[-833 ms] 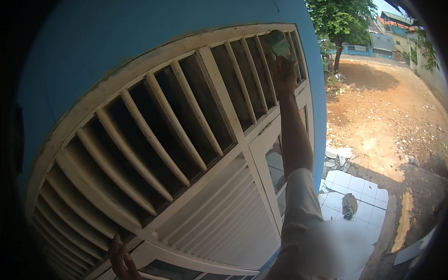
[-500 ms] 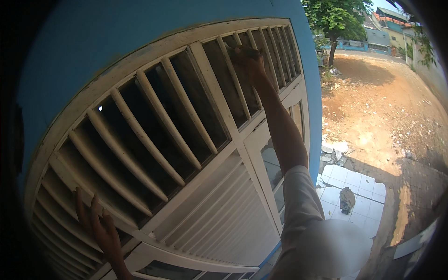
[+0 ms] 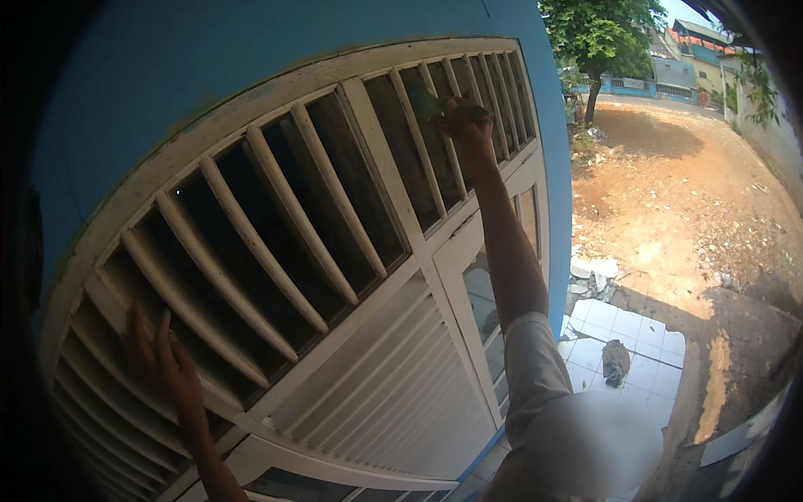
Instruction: The person wipes the white metal window grille with a green cloth, moving along the horizontal and vertical bars. The camera is positioned low and angled upward, showing the hands and the grille against a blue wall.
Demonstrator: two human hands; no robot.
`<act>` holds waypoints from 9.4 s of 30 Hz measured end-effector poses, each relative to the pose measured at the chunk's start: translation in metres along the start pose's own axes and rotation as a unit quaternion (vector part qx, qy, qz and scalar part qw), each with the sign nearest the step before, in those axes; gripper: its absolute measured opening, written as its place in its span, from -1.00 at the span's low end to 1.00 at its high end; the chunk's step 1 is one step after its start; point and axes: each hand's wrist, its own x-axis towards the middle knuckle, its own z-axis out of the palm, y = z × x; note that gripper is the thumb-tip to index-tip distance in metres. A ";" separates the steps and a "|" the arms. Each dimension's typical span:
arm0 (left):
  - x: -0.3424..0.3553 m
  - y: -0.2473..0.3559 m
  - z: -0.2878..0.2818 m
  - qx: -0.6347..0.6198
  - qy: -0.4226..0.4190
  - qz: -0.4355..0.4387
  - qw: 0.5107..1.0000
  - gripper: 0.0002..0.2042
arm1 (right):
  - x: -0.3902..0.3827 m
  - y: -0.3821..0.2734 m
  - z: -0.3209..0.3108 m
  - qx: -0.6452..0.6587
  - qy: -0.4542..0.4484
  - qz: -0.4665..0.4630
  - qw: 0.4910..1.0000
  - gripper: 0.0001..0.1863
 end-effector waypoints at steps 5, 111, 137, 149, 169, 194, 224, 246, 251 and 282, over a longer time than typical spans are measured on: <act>0.002 0.012 -0.001 0.019 0.009 -0.045 0.999 -0.62 | 0.018 0.002 0.030 0.230 0.070 0.022 0.970 -0.47; 0.003 0.006 0.009 0.035 0.050 -0.003 0.998 -0.56 | 0.089 -0.002 -0.035 -0.320 0.207 -0.238 0.893 -0.79; 0.002 0.003 0.014 0.090 0.070 0.021 0.993 -0.57 | 0.179 0.065 -0.110 0.093 0.250 0.066 0.962 -0.52; -0.002 -0.003 0.010 0.094 0.057 0.024 0.994 -0.61 | 0.106 0.035 -0.133 0.088 0.188 -0.165 0.964 -0.62; 0.000 -0.001 0.007 0.123 0.041 0.012 0.991 -0.59 | 0.074 -0.010 -0.164 -0.395 0.132 -0.247 0.875 -0.81; 0.007 0.001 0.007 0.085 0.065 0.055 0.993 -0.59 | 0.007 0.015 -0.174 -0.225 0.013 0.103 0.969 -0.57; 0.003 0.000 0.009 0.071 0.058 0.022 0.996 -0.64 | 0.088 0.000 -0.050 0.062 0.013 0.044 0.997 -0.53; 0.006 -0.002 0.010 0.064 0.059 0.025 0.996 -0.64 | 0.024 -0.004 -0.191 -0.016 0.234 0.035 0.972 -0.68; -0.008 -0.001 0.009 0.058 0.035 -0.029 0.997 -0.60 | 0.004 0.021 -0.218 0.278 0.098 0.033 0.955 -0.64; -0.118 0.006 -0.077 -0.259 -0.140 -0.097 0.951 -0.54 | -0.267 -0.133 0.371 -0.077 -0.180 -0.190 0.962 -0.79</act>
